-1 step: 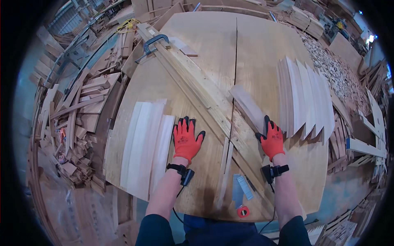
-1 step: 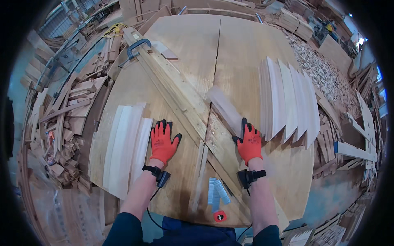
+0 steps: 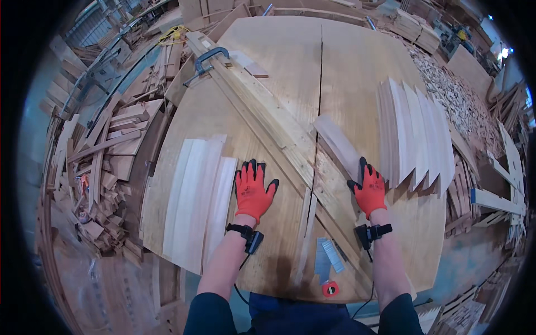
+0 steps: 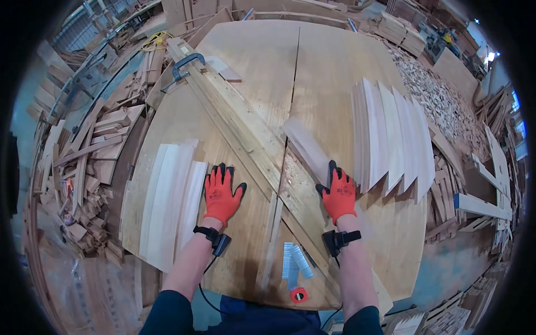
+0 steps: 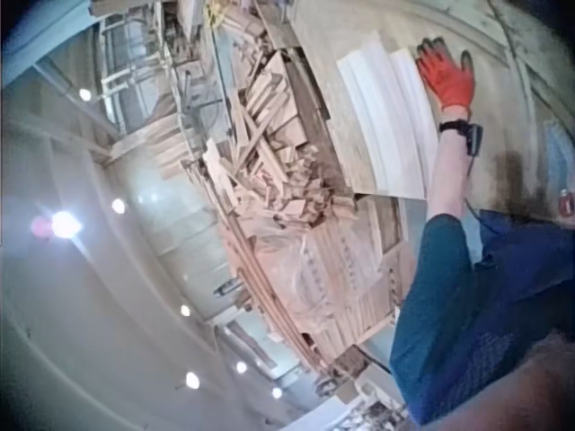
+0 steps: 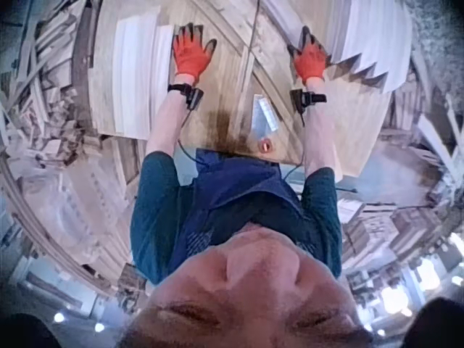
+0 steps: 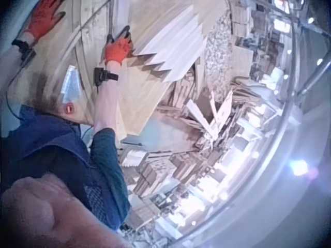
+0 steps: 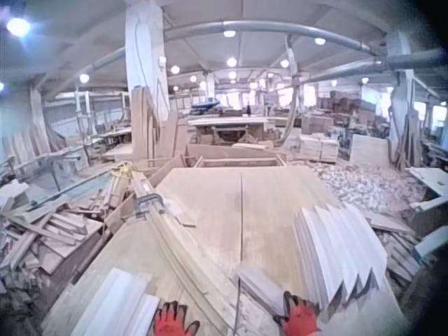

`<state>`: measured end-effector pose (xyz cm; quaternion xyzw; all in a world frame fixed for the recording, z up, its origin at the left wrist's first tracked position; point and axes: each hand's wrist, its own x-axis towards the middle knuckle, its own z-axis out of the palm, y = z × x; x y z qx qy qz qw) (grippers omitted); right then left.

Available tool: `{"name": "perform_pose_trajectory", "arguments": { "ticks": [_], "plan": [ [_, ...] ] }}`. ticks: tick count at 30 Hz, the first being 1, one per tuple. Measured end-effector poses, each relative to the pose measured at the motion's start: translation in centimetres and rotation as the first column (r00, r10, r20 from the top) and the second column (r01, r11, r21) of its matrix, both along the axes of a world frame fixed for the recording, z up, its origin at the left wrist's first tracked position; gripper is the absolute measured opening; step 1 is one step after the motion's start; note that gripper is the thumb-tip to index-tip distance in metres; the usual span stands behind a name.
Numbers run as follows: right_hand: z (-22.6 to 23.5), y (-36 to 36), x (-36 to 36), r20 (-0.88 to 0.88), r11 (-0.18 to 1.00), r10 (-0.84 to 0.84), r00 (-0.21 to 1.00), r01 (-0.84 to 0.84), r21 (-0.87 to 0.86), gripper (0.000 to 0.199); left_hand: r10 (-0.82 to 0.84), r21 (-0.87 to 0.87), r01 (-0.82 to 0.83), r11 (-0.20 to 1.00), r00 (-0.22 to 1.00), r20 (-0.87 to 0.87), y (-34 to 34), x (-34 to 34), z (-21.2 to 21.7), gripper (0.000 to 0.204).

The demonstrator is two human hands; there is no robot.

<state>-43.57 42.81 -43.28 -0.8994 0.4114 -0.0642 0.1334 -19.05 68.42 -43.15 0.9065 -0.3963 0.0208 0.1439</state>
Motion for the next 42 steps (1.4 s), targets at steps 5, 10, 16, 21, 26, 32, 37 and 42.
{"name": "perform_pose_trajectory", "arguments": {
  "ticks": [5,10,16,21,26,32,37,42],
  "plan": [
    [-1.7,-0.4,0.2,-0.005,0.997,0.021,1.000,-0.021,-0.071,0.064,-0.008,-0.038,0.009,0.999,1.000,0.028,-0.4,0.2,0.0,0.072],
    [0.0,1.4,1.2,0.055,0.996,-0.054,0.997,0.050,0.069,0.056,0.013,-0.022,-0.012,1.000,0.999,0.029,0.0,0.1,-0.1,0.071],
    [-0.7,1.3,1.7,0.029,0.994,-0.095,0.995,0.093,0.048,0.054,0.024,-0.006,-0.024,1.000,0.999,0.025,-0.4,0.1,-0.1,0.071],
    [-0.2,1.4,2.7,0.041,0.996,-0.083,0.996,0.082,0.023,0.052,0.018,-0.035,-0.018,0.999,1.000,0.016,-0.6,0.5,0.0,0.071],
    [-0.1,1.6,2.5,0.065,0.996,-0.088,0.994,0.086,0.031,0.051,0.016,-0.016,-0.016,1.000,1.000,0.008,-0.6,0.9,-0.1,0.071],
    [-1.1,1.8,2.5,0.043,0.996,-0.090,0.995,0.091,-0.018,0.051,-0.005,-0.066,0.008,0.998,0.999,0.048,-0.8,1.6,-1.7,0.071],
    [-2.5,2.2,2.8,0.028,0.993,-0.101,0.995,0.102,-0.056,0.050,-0.012,-0.106,0.022,0.994,0.996,0.089,-0.8,1.9,-2.9,0.070],
    [-2.5,2.9,2.6,-0.003,0.990,-0.112,0.994,0.111,-0.082,0.050,-0.023,-0.131,0.036,0.991,0.995,0.101,-0.3,1.8,-3.0,0.069]
  ]
}}
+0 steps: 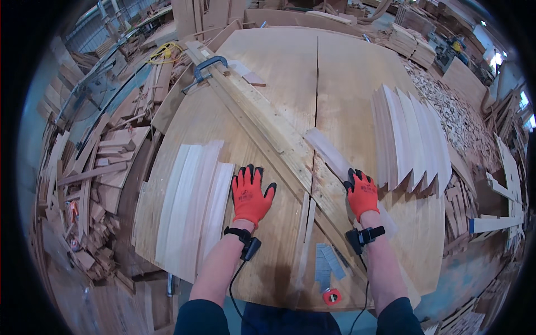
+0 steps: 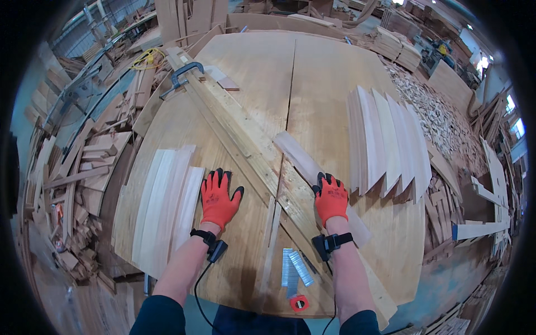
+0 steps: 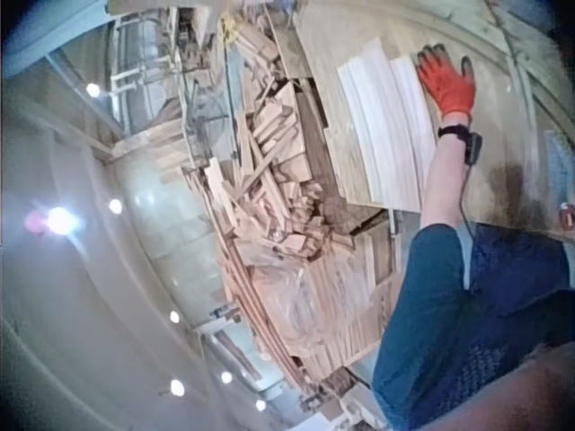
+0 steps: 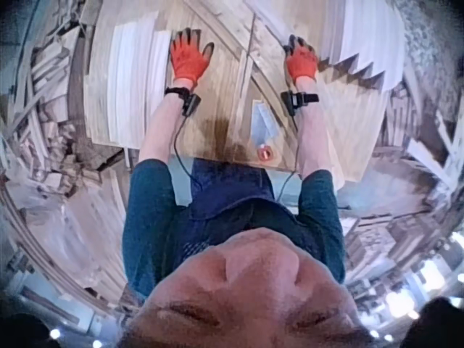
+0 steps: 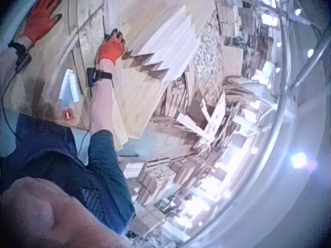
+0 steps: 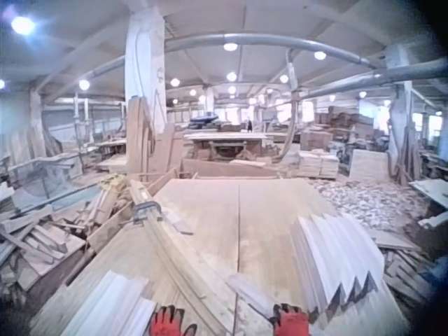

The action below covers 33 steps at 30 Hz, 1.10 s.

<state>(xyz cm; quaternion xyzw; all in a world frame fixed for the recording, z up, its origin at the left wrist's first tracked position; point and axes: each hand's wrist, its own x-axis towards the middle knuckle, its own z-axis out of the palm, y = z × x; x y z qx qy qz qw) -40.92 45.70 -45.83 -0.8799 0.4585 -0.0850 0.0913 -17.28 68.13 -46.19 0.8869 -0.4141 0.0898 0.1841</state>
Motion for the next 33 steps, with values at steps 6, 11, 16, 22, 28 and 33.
{"name": "perform_pose_trajectory", "arguments": {
  "ticks": [6,11,16,22,28,33],
  "plan": [
    [-0.8,0.8,-0.1,0.014,0.997,-0.070,0.997,0.070,-0.027,0.049,-0.016,0.005,0.016,1.000,1.000,0.013,0.3,-0.4,-1.1,0.071],
    [-0.2,1.1,0.1,0.099,0.993,-0.102,0.990,0.108,-0.051,0.048,-0.024,-0.008,0.024,1.000,0.999,0.043,0.3,-0.4,-0.6,0.072],
    [0.5,0.9,1.0,0.064,0.991,-0.130,0.989,0.130,-0.001,0.049,-0.018,-0.023,0.019,1.000,0.999,0.043,0.7,-0.4,-0.3,0.072],
    [0.7,0.7,0.8,0.056,0.991,-0.131,0.990,0.131,0.009,0.050,-0.017,-0.022,0.017,1.000,1.000,0.017,0.7,-0.7,0.0,0.073],
    [0.3,0.5,0.6,0.090,0.991,-0.132,0.987,0.132,0.004,0.049,-0.017,-0.031,0.017,0.999,1.000,0.009,0.8,-0.8,0.1,0.072],
    [0.0,0.2,0.3,0.156,0.992,-0.128,0.979,0.126,0.024,0.050,-0.036,-0.020,0.036,0.999,0.999,0.007,0.8,-1.1,0.6,0.072]
  ]
}}
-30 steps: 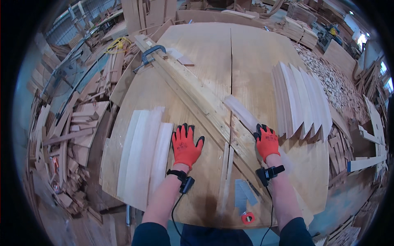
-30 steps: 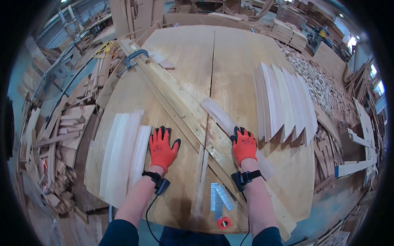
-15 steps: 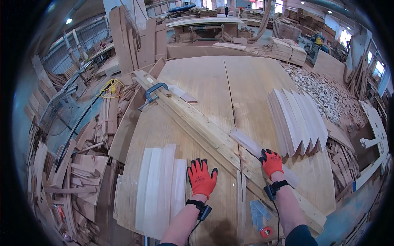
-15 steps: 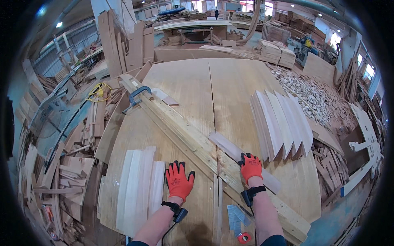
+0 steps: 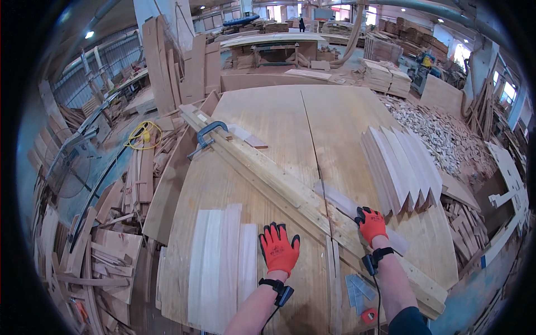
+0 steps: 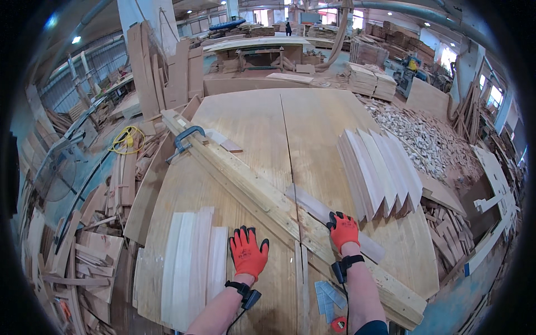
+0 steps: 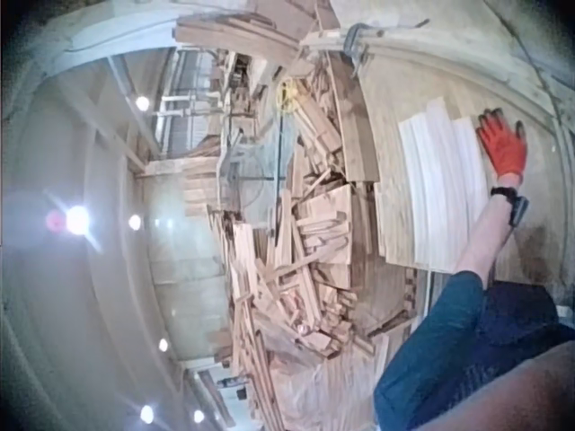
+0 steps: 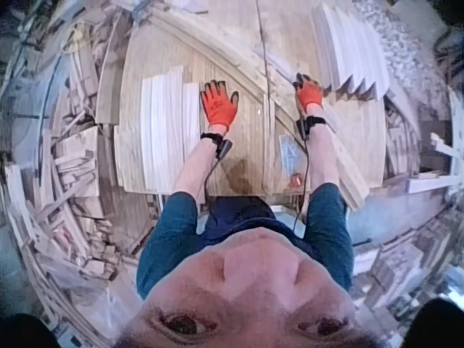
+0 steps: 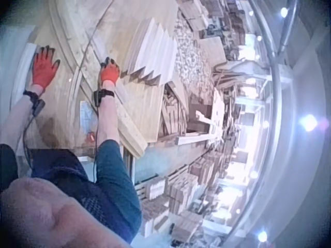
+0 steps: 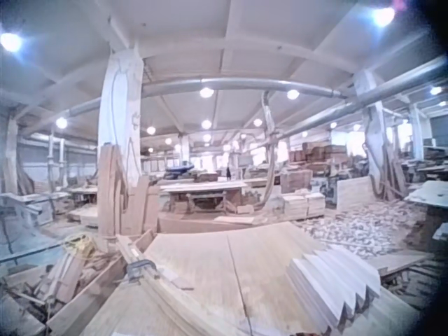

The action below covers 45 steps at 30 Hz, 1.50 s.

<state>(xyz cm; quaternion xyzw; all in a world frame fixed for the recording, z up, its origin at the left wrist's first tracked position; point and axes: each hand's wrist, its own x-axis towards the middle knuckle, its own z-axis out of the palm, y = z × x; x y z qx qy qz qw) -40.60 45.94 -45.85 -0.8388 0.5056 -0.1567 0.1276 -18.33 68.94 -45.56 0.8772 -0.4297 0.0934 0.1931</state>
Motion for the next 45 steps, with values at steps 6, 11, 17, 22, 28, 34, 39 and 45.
{"name": "perform_pose_trajectory", "arguments": {
  "ticks": [6,11,17,22,28,34,39,45],
  "plan": [
    [0.3,0.2,-0.1,-0.006,1.000,-0.008,1.000,0.008,0.008,0.050,-0.009,-0.015,0.009,1.000,1.000,0.011,0.2,-0.4,0.3,0.070],
    [0.6,0.1,-0.6,-0.018,1.000,-0.013,1.000,0.013,0.009,0.051,-0.001,0.026,0.001,1.000,1.000,0.020,-0.1,-0.7,0.6,0.072],
    [1.9,0.4,-0.5,-0.025,1.000,0.007,1.000,-0.007,0.000,0.049,0.005,0.027,-0.007,1.000,0.997,0.078,-0.3,-0.8,0.9,0.070],
    [1.1,0.7,0.4,-0.110,0.997,0.033,0.993,-0.041,-0.071,0.049,0.009,0.001,-0.009,1.000,0.997,0.077,-0.1,0.0,0.9,0.065],
    [3.7,0.0,0.3,-0.183,0.999,0.008,0.983,-0.014,-0.029,0.059,0.003,0.065,-0.005,0.998,1.000,0.026,-1.3,0.3,2.4,0.066],
    [8.4,-2.5,1.7,-0.339,0.996,0.035,0.940,-0.004,0.091,0.062,0.019,0.119,-0.017,0.993,1.000,-0.015,-1.4,0.5,3.1,0.068],
    [7.3,-3.1,2.5,-0.354,0.999,-0.049,0.934,0.040,-0.031,0.054,0.012,0.068,-0.011,0.998,1.000,-0.005,-2.4,1.0,2.8,0.066],
    [5.8,0.0,-0.8,-0.245,0.990,0.124,0.962,-0.136,-0.034,0.053,-0.140,-0.151,0.138,0.979,0.990,0.000,-13.4,2.8,6.2,0.064]
  ]
}}
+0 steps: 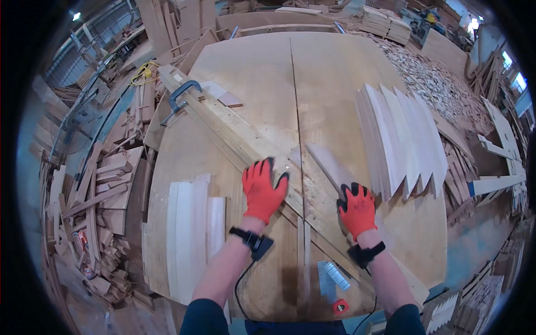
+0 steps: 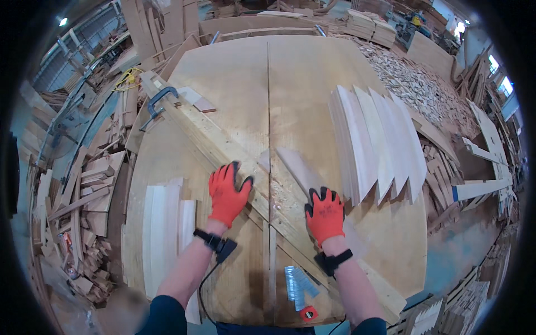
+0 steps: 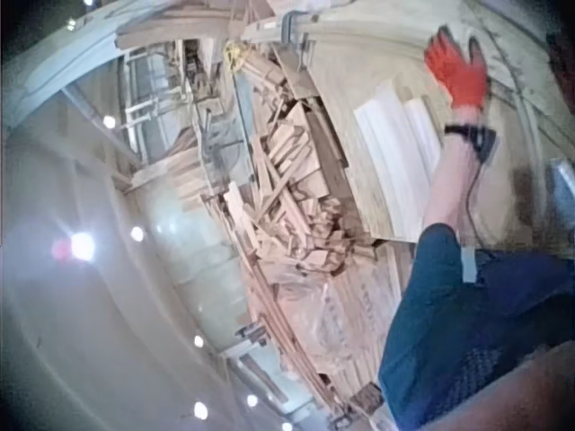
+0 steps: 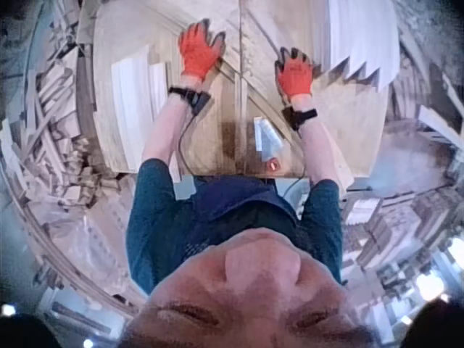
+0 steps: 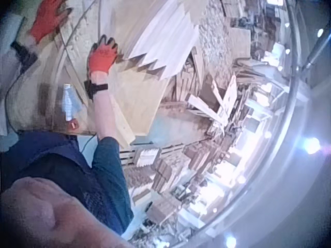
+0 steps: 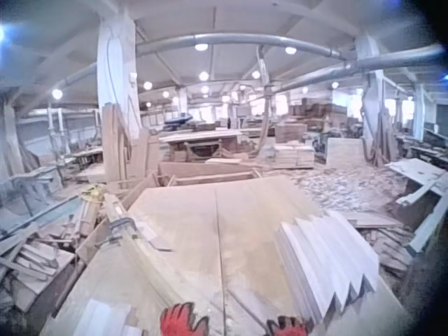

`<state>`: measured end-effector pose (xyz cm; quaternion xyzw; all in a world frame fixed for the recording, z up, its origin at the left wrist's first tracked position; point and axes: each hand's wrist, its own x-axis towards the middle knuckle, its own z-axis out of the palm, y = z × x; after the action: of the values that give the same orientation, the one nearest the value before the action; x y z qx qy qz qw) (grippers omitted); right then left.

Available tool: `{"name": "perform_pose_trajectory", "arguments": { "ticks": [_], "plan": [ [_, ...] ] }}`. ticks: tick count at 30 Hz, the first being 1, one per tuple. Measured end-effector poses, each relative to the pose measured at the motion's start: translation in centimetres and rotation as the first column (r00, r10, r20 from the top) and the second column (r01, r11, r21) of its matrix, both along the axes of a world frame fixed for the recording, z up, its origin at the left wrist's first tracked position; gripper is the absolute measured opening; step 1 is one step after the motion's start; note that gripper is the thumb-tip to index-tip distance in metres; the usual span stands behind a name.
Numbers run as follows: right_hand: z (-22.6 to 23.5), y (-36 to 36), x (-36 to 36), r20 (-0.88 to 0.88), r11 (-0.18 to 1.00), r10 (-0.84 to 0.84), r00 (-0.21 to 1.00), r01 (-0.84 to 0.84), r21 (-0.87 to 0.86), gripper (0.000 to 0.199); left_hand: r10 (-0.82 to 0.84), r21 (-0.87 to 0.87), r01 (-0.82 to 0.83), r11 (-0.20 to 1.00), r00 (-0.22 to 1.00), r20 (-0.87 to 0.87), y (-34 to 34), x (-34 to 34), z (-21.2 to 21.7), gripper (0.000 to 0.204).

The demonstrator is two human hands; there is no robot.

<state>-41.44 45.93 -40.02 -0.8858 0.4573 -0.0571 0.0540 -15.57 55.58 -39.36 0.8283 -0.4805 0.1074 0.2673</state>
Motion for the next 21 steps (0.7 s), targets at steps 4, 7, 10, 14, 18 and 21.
{"name": "perform_pose_trajectory", "arguments": {
  "ticks": [4,7,10,14,18,21],
  "plan": [
    [0.9,2.1,-5.8,0.008,0.981,-0.100,0.995,0.098,0.166,0.059,-0.025,0.391,-0.002,0.920,0.998,0.065,-7.5,0.0,1.3,0.065],
    [2.0,4.1,-11.3,-0.100,0.945,-0.196,0.976,0.215,0.247,0.066,-0.010,0.618,-0.020,0.786,0.999,0.045,-10.7,-0.3,1.9,0.062],
    [3.7,5.1,-14.9,-0.238,0.883,-0.255,0.937,0.326,0.337,0.077,0.013,0.530,0.029,0.848,0.997,-0.075,-11.5,-0.5,2.4,0.054],
    [5.3,4.4,-16.1,-0.337,0.821,-0.257,0.906,0.389,0.418,0.086,-0.383,0.572,0.476,0.669,0.879,-0.283,-9.1,-2.5,6.7,0.053],
    [5.9,4.6,-17.5,-0.304,0.853,-0.194,0.933,0.313,0.417,0.081,-0.745,0.654,0.689,-0.312,0.250,-0.618,-4.6,-14.6,16.0,0.054],
    [5.8,5.1,-16.8,-0.242,0.889,-0.153,0.958,0.240,0.390,0.082,-0.838,0.036,0.849,0.527,0.512,0.188,-9.3,-17.8,16.7,0.060]
  ]
}}
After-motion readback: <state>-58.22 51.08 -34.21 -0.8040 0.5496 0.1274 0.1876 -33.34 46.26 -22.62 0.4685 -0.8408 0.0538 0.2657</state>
